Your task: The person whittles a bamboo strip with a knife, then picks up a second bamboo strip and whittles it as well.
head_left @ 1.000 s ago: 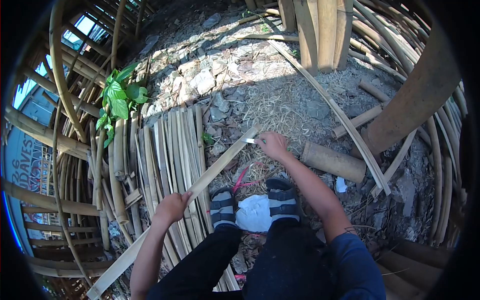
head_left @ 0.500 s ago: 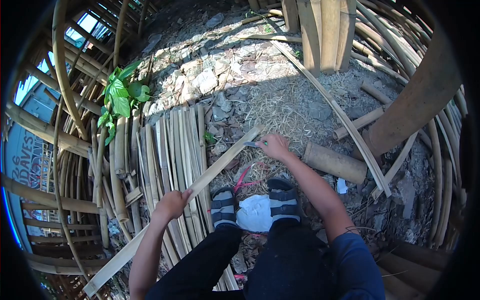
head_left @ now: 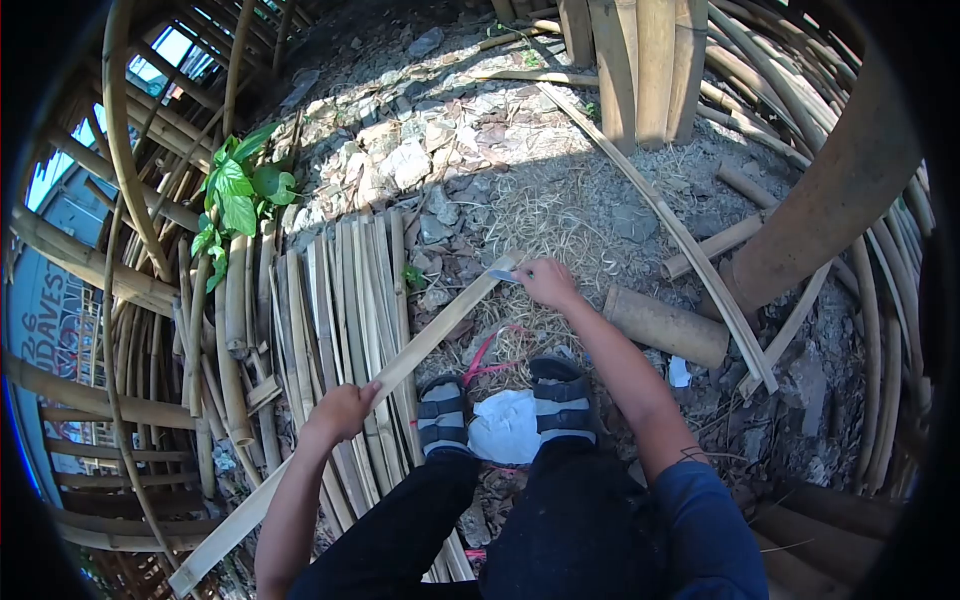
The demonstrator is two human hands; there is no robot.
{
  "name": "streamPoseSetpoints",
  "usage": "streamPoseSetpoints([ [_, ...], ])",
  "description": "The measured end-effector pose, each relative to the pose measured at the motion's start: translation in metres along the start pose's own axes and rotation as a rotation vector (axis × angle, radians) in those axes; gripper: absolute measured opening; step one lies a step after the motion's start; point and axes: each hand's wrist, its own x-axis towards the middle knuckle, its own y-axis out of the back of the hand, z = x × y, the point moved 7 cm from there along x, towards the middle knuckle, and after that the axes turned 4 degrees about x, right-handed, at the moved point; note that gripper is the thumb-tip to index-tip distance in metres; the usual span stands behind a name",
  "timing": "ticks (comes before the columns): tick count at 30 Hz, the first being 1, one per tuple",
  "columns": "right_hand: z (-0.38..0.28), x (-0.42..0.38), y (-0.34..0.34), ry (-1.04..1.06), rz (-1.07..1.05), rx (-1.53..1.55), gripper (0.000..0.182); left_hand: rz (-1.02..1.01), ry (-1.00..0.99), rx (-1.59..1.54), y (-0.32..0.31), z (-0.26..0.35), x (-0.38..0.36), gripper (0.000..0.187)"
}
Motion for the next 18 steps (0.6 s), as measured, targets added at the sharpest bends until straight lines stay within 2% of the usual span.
streamPoseSetpoints([
  [1, 0.006, 0.003, -0.003, -0.002, -0.002, -0.006, 0.028, -0.022, 0.017, -0.025, -0.001, 0.0, -0.002, 0.075],
  [3, 0.019, 0.012, -0.002, -0.175, -0.03, -0.258, 0.034, -0.031, 0.024, -0.038, -0.001, 0.0, -0.003, 0.075],
  [4, 0.017, 0.01, 0.002, -0.174, -0.027, -0.261, 0.034, -0.037, 0.033, -0.047, -0.001, -0.001, -0.003, 0.074],
  [6, 0.001, 0.003, 0.007, -0.05, 0.002, -0.029, 0.034, -0.047, 0.029, -0.049, 0.0, -0.002, -0.003, 0.075],
  [10, 0.009, 0.013, -0.008, -0.093, -0.077, -0.241, 0.032, -0.054, 0.027, -0.065, -0.011, -0.011, 0.005, 0.076],
  [12, -0.009, 0.014, 0.0, 0.098, 0.072, -0.252, 0.03, -0.018, 0.009, -0.045, -0.012, -0.015, 0.011, 0.076],
  [13, -0.011, 0.015, -0.001, 0.099, 0.072, -0.248, 0.03, -0.002, -0.007, -0.046, -0.01, -0.018, 0.012, 0.075],
  [15, 0.001, 0.017, -0.009, -0.005, -0.05, -0.227, 0.027, 0.009, -0.021, -0.056, -0.01, -0.015, 0.01, 0.075],
  [18, 0.007, 0.026, -0.013, -0.125, -0.063, -0.327, 0.026, -0.084, 0.03, -0.079, -0.01, -0.01, 0.006, 0.077],
])
